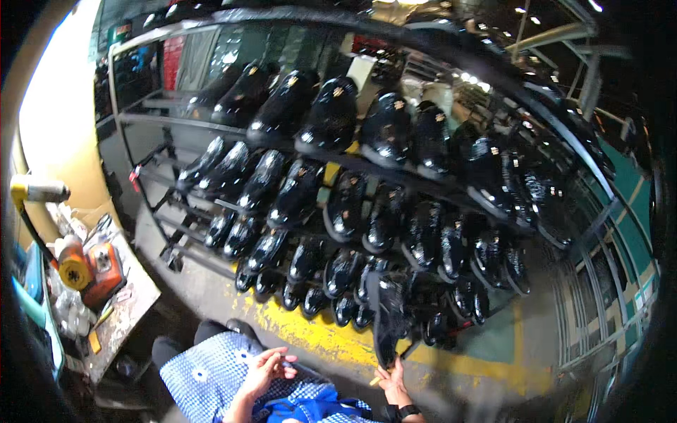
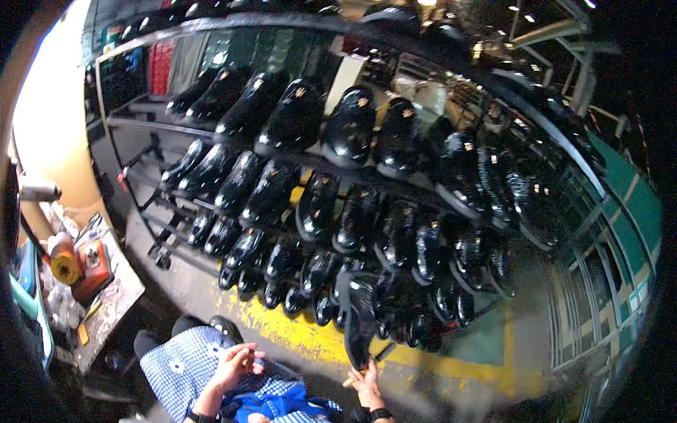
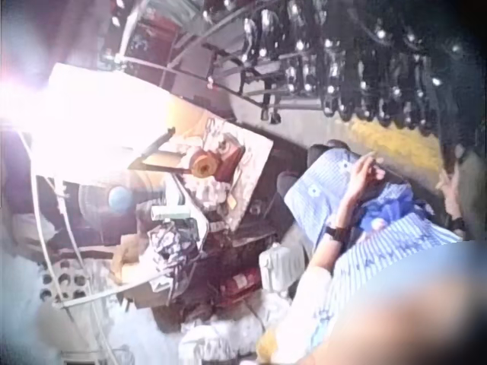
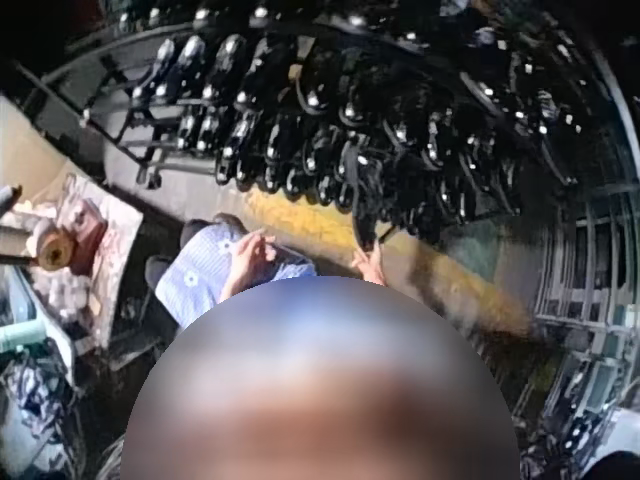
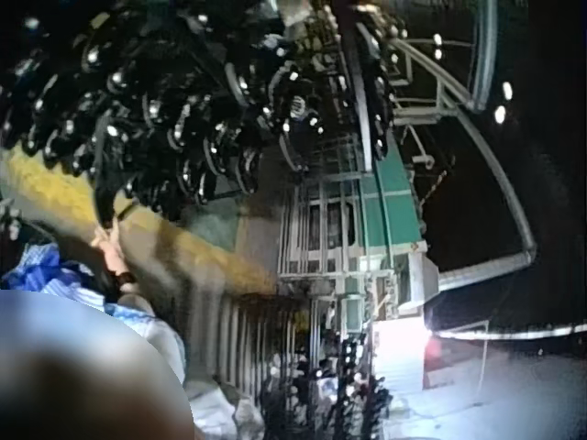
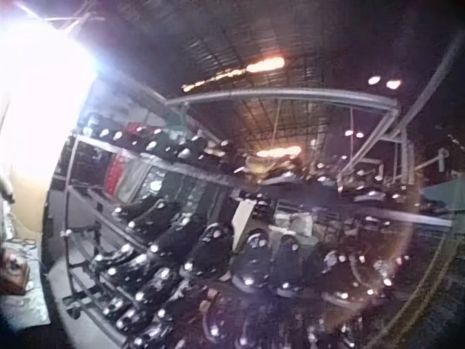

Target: Polishing finished shoes and organizing them on a storage rack in a factory setting.

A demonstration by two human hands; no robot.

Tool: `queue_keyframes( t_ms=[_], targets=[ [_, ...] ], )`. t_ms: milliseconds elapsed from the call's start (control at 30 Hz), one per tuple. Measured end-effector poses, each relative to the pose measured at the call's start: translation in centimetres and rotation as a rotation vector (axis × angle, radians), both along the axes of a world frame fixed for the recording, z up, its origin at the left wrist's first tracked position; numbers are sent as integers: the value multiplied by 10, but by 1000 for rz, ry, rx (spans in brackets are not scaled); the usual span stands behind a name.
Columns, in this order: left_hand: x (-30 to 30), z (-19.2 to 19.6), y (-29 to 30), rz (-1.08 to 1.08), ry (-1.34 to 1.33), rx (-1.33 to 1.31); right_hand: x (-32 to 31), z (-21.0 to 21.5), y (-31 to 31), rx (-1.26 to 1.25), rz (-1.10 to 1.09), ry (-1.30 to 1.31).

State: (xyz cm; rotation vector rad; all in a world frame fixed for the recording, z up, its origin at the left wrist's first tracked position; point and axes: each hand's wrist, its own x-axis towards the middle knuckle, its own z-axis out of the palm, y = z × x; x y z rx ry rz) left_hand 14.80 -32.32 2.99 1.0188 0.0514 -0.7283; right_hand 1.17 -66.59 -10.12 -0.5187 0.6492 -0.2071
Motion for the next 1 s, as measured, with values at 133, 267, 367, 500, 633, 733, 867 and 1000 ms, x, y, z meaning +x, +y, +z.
queue_keyframes(
  t_ms=[133,267,367,500,633,733,867,1000],
  targets=[
    [9,-4,8,53,18,29,53,30,43,133,221,-21],
    [15,2,23,189,53,-40,99,76,87,105,416,151],
    [20,12,37,295,65,-2,104,77,101,155,529,64],
    [25,26,66,423,21,64,109,91,121,166,595,196],
    [38,41,85,529,-19,40,107,83,121,182,616,208],
    [52,48,96,566,3,46,113,93,127,124,704,182],
    [66,63,111,437,103,-70,118,103,130,-208,735,147],
    [65,50,112,579,5,2,134,118,139,-691,772,-136]
  ],
)
